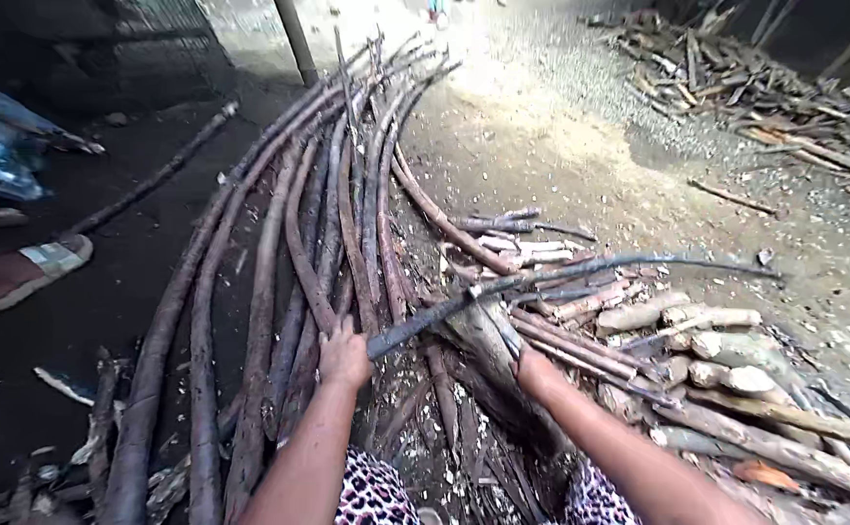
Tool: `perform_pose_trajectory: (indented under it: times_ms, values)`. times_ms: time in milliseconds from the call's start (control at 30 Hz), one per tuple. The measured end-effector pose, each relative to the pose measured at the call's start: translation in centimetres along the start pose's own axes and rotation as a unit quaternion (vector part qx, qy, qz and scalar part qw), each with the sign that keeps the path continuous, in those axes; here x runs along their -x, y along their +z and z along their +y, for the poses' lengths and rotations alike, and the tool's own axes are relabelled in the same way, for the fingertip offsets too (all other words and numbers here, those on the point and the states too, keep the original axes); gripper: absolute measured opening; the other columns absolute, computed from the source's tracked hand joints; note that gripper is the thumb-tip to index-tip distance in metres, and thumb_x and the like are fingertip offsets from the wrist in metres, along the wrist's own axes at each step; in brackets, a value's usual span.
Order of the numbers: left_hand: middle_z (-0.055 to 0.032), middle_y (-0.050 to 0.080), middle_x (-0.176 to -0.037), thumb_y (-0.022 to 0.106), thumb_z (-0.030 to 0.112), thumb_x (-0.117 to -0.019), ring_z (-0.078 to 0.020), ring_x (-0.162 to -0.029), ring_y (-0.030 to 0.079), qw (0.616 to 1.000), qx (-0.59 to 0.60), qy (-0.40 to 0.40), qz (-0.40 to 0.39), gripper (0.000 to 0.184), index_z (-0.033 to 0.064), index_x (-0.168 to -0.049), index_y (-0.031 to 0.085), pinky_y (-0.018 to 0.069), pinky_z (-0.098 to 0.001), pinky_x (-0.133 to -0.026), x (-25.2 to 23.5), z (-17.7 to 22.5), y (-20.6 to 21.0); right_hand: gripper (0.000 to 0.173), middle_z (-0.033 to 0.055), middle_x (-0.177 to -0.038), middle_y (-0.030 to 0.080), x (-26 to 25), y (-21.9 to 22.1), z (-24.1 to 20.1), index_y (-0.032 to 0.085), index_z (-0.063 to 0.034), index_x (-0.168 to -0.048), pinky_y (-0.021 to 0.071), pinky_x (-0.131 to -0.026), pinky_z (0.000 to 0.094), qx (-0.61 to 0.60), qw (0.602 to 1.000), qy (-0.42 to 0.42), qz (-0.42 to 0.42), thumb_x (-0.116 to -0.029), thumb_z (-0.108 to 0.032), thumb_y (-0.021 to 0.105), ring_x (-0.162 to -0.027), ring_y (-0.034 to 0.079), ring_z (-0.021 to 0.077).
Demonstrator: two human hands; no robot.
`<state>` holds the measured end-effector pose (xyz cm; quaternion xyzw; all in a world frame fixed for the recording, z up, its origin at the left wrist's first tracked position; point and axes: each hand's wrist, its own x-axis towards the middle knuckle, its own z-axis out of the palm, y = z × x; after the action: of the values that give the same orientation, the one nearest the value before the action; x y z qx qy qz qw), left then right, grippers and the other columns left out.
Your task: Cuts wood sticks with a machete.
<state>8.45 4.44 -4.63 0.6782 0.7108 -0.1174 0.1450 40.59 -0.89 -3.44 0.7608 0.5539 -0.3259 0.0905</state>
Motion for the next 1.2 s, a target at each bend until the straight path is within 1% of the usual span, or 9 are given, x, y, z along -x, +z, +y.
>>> perform_pose_trajectory:
  times_ms: [100,200,433,600,700,800,900,1033,1200]
  values:
    - [-0.0224,0.048,-0.154,0.081,0.028,-0.0843,-0.0426,-0.145,0.041,1.0,0.003,-0.012,-0.022,0.06,0.012,-0.14,0.064,0.0373,-0.062,-0.115,0.2,0.0,0.0,0.052,0.0259,-0.133,0.062,-0.1,2.8,0.7,0.041,0.0001,-0.148,0.0518,-0.101,0.0584,-0.032,0.999,0.005,0.007,-0.1094,-0.034,0.042,-0.123,0.064,0.0406]
    - [-0.0195,0.054,-0.15,0.079,0.028,-0.0856,-0.0405,-0.142,0.047,0.999,-0.003,-0.013,-0.034,0.067,0.0159,-0.148,0.058,0.0381,-0.0625,-0.114,-0.3,0.1,0.2,0.053,0.0259,-0.131,0.064,-1.2,5.1,0.7,0.042,0.0006,-0.147,0.0508,-0.104,0.056,-0.106,0.994,0.006,0.011,-0.1107,-0.038,0.04,-0.123,0.064,0.0388]
    - [-0.0181,0.064,-0.139,0.075,0.026,-0.0899,-0.0375,-0.132,0.058,0.998,-0.007,-0.033,-0.056,0.062,0.0121,-0.147,0.056,0.0405,-0.0588,-0.114,0.3,1.1,-0.3,0.05,0.028,-0.128,0.065,-3.5,9.8,0.3,0.05,0.0035,-0.143,0.0464,-0.108,0.053,-0.282,0.959,-0.014,0.029,-0.1112,-0.034,0.045,-0.123,0.063,0.0384]
    - [-0.0198,0.063,-0.139,0.074,0.019,-0.0921,-0.0397,-0.13,0.06,0.998,0.015,-0.029,-0.057,0.056,0.0097,-0.144,0.056,0.0474,-0.0604,-0.107,-0.2,2.4,0.2,0.043,0.0275,-0.111,0.066,-3.6,10.3,0.7,0.053,0.004,-0.136,0.0543,-0.088,0.0535,-0.358,0.933,-0.016,0.024,-0.1118,-0.031,0.044,-0.094,0.069,0.0379]
    - [-0.0167,0.064,-0.138,0.072,0.017,-0.0915,-0.0381,-0.129,0.061,0.998,0.024,-0.022,-0.055,0.049,0.0122,-0.139,0.061,0.0485,-0.0603,-0.105,-0.3,2.3,-0.3,0.041,0.0233,-0.101,0.064,-3.1,9.3,0.9,0.052,0.0012,-0.137,0.0559,-0.075,0.0489,-0.374,0.927,-0.009,0.001,-0.112,-0.031,0.044,-0.077,0.066,0.032]
    - [-0.0158,0.065,-0.137,0.074,0.02,-0.0903,-0.0368,-0.128,0.061,0.998,0.036,-0.016,-0.058,0.049,0.0146,-0.137,0.063,0.0488,-0.0616,-0.103,0.2,1.7,-1.3,0.033,0.0145,-0.082,0.059,-2.4,8.5,1.8,0.055,-0.0007,-0.13,0.0548,-0.058,0.0398,-0.409,0.912,-0.007,-0.015,-0.1109,-0.027,0.048,-0.057,0.059,0.022]
    - [-0.0158,0.066,-0.137,0.075,0.023,-0.0899,-0.0375,-0.127,0.062,0.997,0.037,-0.024,-0.06,0.05,0.0157,-0.138,0.063,0.0493,-0.0616,-0.102,0.8,0.6,-1.8,0.026,0.0104,-0.072,0.061,-1.3,8.4,3.2,0.058,0.001,-0.122,0.0568,-0.054,0.0355,-0.434,0.9,-0.005,-0.038,-0.1075,-0.02,0.054,-0.051,0.061,0.0183]
    - [-0.0171,0.067,-0.134,0.077,0.021,-0.0884,-0.0386,-0.126,0.062,0.997,0.052,-0.029,-0.056,0.051,0.0164,-0.137,0.064,0.0482,-0.0627,-0.103,0.8,-1.0,-1.6,0.021,0.0089,-0.073,0.065,1.0,9.5,4.7,0.056,0.0022,-0.122,0.0577,-0.054,0.0321,-0.46,0.885,-0.014,-0.068,-0.1065,-0.012,0.053,-0.053,0.063,0.0158]
    - [-0.0196,0.064,-0.138,0.078,0.022,-0.0887,-0.04,-0.129,0.06,0.995,0.045,-0.04,-0.079,0.06,0.0142,-0.145,0.057,0.0477,-0.0624,-0.105,0.0,-1.0,-1.1,0.018,0.0071,-0.064,0.056,3.1,10.5,6.2,0.059,0.0015,-0.116,0.0503,-0.046,0.0312,-0.482,0.875,-0.039,-0.022,-0.1034,-0.011,0.058,-0.044,0.053,0.0144]
